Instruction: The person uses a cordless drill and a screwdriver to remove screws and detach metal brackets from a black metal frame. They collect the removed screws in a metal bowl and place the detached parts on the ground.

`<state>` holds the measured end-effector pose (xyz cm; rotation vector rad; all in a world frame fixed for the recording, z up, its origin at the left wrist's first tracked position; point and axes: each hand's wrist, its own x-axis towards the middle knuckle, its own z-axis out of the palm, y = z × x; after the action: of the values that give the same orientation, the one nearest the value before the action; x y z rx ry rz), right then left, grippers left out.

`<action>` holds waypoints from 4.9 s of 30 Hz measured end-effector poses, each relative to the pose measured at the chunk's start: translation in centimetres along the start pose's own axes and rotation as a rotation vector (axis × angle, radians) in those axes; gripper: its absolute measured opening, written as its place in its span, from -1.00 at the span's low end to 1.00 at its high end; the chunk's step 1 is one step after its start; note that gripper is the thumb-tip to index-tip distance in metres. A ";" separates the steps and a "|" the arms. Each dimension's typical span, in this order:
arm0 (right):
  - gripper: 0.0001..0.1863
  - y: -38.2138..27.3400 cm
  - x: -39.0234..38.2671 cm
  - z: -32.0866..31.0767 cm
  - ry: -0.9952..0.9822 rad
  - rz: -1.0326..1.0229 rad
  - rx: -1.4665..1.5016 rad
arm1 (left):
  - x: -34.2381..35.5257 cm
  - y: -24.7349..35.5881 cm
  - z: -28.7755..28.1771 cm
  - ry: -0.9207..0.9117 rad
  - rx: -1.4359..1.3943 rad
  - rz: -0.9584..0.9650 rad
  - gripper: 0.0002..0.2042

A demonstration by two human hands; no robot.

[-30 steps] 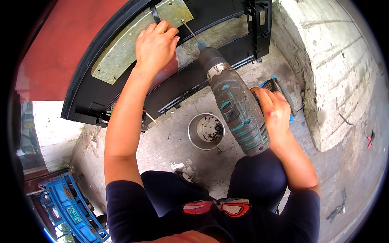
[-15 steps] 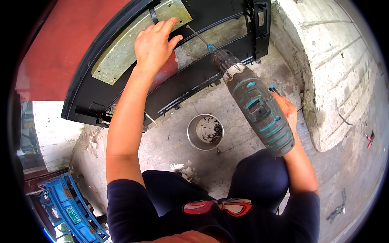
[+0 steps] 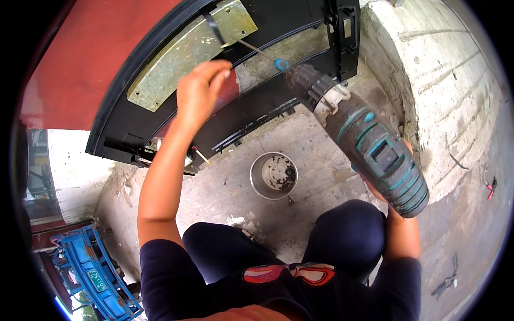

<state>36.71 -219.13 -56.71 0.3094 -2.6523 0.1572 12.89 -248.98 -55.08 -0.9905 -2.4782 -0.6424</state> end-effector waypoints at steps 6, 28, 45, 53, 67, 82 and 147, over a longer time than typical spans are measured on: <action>-0.66 -0.9 3.5 1.3 0.095 0.177 0.286 | -13.8 2.8 3.9 -0.970 -0.079 0.029 -0.73; -0.78 -1.8 6.6 2.7 0.139 0.339 0.761 | 4.6 6.4 0.2 -0.078 -1.220 -0.513 -0.39; -0.13 -3.4 9.2 -0.8 0.097 0.284 0.664 | 3.7 -2.3 -1.7 0.228 0.037 -0.209 -0.67; -0.10 -2.5 8.4 0.4 0.091 0.331 0.765 | 3.9 -1.7 -1.6 0.202 0.120 -0.230 -0.65; -0.04 -2.3 7.4 1.3 0.064 0.387 0.795 | 3.8 -2.0 -2.0 0.178 0.122 -0.216 -0.64; -0.67 0.5 -1.4 -1.0 -0.026 0.287 0.175 | 1.8 -0.9 -2.5 0.267 0.304 0.074 -0.50; -0.13 -2.2 30.3 6.8 -0.634 0.900 1.216 | -6.1 -7.6 -11.9 0.214 -0.794 -1.168 -0.27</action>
<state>8.06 -228.17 -48.72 -0.6105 -2.6651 2.2510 13.75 -263.68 -50.52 0.5004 -2.3981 -2.0178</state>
